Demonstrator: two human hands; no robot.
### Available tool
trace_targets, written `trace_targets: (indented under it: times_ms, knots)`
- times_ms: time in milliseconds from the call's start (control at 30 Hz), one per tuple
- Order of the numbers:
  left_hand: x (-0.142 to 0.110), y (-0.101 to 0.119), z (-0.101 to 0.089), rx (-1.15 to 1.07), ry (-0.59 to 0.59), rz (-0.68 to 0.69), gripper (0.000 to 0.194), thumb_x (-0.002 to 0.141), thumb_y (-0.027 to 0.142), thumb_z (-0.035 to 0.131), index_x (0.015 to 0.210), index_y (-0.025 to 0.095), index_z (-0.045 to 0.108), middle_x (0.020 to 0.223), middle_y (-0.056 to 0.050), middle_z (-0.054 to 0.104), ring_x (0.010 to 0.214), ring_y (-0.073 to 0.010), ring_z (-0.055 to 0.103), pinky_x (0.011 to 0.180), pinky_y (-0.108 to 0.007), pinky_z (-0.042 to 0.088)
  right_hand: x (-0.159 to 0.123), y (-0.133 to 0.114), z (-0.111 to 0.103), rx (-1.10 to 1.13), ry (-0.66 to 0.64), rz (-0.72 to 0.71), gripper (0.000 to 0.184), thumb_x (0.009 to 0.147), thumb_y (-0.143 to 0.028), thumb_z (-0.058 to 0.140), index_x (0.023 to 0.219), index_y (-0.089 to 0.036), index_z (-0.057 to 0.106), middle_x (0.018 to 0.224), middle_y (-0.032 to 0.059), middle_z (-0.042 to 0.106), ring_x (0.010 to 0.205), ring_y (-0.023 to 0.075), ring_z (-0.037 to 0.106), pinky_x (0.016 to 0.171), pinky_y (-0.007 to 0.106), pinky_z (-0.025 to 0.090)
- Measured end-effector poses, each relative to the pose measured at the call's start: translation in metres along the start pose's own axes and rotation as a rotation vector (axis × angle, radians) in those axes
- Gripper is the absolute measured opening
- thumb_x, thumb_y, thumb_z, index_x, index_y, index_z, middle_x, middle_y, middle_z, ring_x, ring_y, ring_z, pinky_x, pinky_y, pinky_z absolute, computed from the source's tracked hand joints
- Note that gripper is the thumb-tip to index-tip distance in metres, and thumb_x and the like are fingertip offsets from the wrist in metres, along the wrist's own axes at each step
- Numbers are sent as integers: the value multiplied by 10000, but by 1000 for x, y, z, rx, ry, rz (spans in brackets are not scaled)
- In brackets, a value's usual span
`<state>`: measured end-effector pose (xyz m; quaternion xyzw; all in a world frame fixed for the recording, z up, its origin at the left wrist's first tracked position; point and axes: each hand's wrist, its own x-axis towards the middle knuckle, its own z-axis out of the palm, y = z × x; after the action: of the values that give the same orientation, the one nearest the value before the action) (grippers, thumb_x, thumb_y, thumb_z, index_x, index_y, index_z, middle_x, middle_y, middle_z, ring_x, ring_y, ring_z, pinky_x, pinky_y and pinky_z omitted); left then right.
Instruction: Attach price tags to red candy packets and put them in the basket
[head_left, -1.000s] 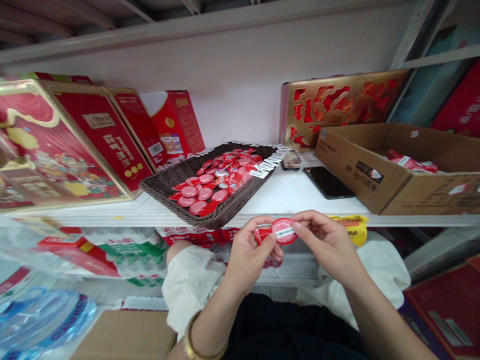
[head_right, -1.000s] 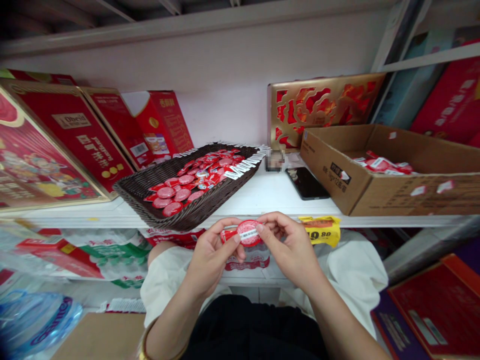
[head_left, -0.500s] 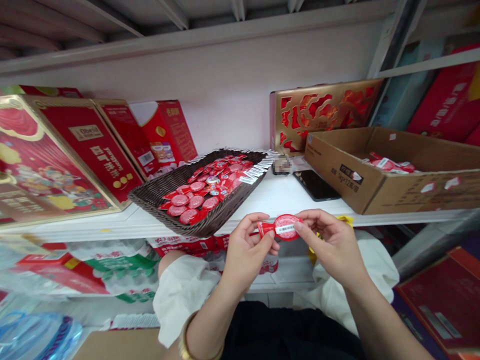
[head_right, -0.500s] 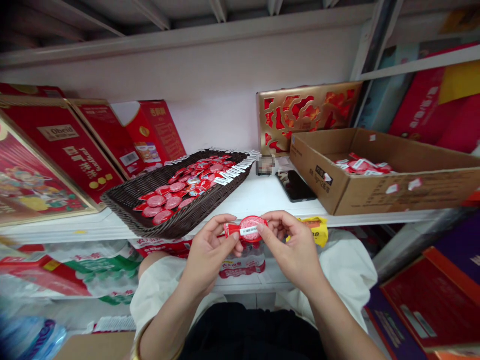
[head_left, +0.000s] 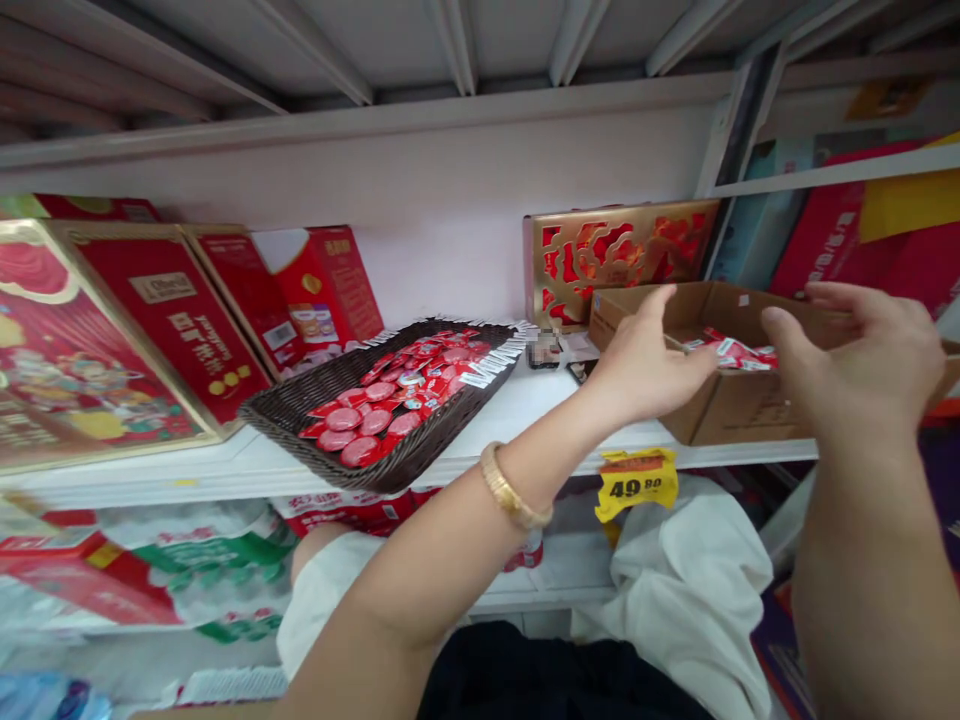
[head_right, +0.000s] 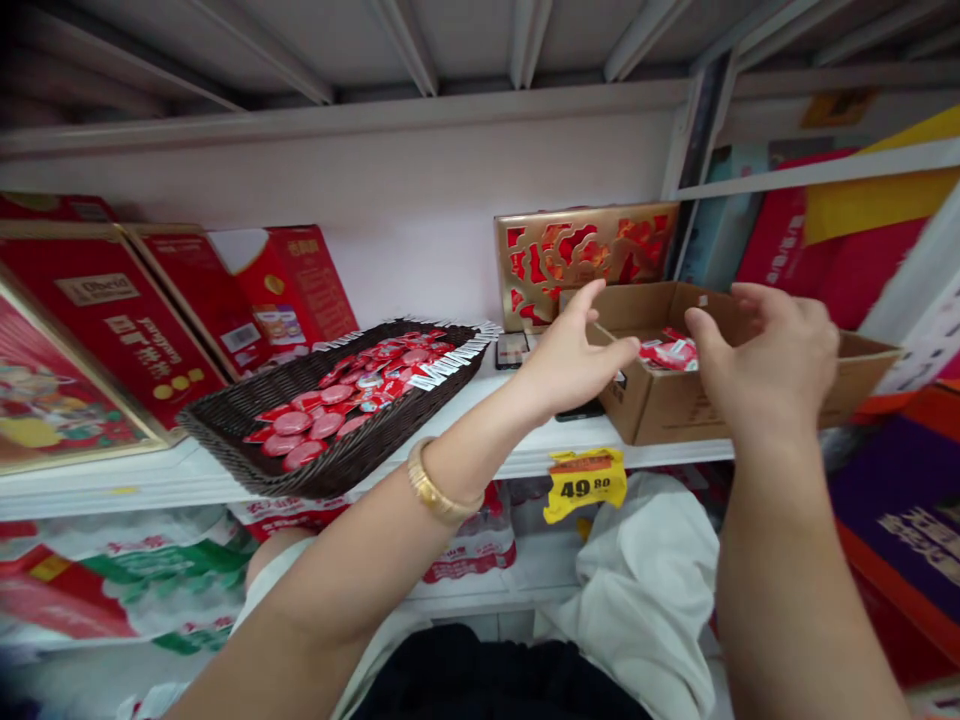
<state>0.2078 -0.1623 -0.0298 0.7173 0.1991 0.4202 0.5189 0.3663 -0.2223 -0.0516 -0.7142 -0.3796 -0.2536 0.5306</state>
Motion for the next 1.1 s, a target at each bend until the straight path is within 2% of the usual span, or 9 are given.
trace_targets:
  times_ms: [133,233,300,400,533,633,767,900,1100]
  knots:
    - [-44,14,-45,174,-48,49,447,770,129,649,1216,161,655,1292,-166,626,851,-208,701,709,-292,547,-32,-16,4,209,32,-168,278,857,-418,653,1042,-224,727,973,122,717,815,269,651,753,417,498]
    - [-67,38,-98,369,57,47,299,782,118,625,1064,140,722,1000,-100,737,766,-158,680,693,-249,518,-61,-46,17,364,-79,-302,167,838,-343,681,936,-217,733,885,80,721,733,213,641,700,357,496]
    - [-68,52,-135,520,170,1,269,784,139,623,1030,127,731,812,-64,735,690,-143,660,655,-235,493,-76,-68,30,438,-199,-382,130,834,-318,685,898,-215,732,833,62,713,731,200,637,701,339,492]
    - [-57,56,-184,718,281,-122,269,787,158,605,1026,113,721,750,-38,714,671,-131,651,646,-218,477,-92,-95,53,508,-348,-475,127,845,-314,679,891,-212,739,823,57,718,772,206,647,742,341,489]
    - [-44,34,-224,881,204,-375,180,692,105,644,846,130,735,583,11,658,530,-106,569,554,-197,422,-108,-117,79,497,-454,-578,135,844,-303,692,920,-209,754,872,71,731,821,230,653,802,367,476]
    - [-41,10,-237,874,127,-465,71,614,94,699,656,151,704,458,32,587,476,-112,536,507,-197,394,-116,-125,93,422,-511,-623,154,817,-288,728,951,-220,760,917,79,729,860,251,639,812,385,461]
    - [-41,-14,-238,814,37,-562,77,620,136,724,583,163,663,452,20,590,494,-131,578,507,-197,418,-120,-129,104,374,-527,-656,174,801,-251,743,973,-235,766,902,77,713,853,249,615,784,375,446]
    - [-41,-24,-233,738,8,-610,138,654,150,723,561,168,623,499,13,620,517,-128,601,537,-198,457,-123,-132,110,356,-490,-689,146,814,-272,738,951,-248,781,849,66,701,817,234,601,739,353,428]
    - [-41,-27,-227,670,69,-608,255,654,149,760,481,172,575,442,4,586,458,-143,564,524,-253,465,-125,-137,116,391,-445,-698,114,860,-271,686,867,-232,793,806,64,710,760,215,596,707,348,414]
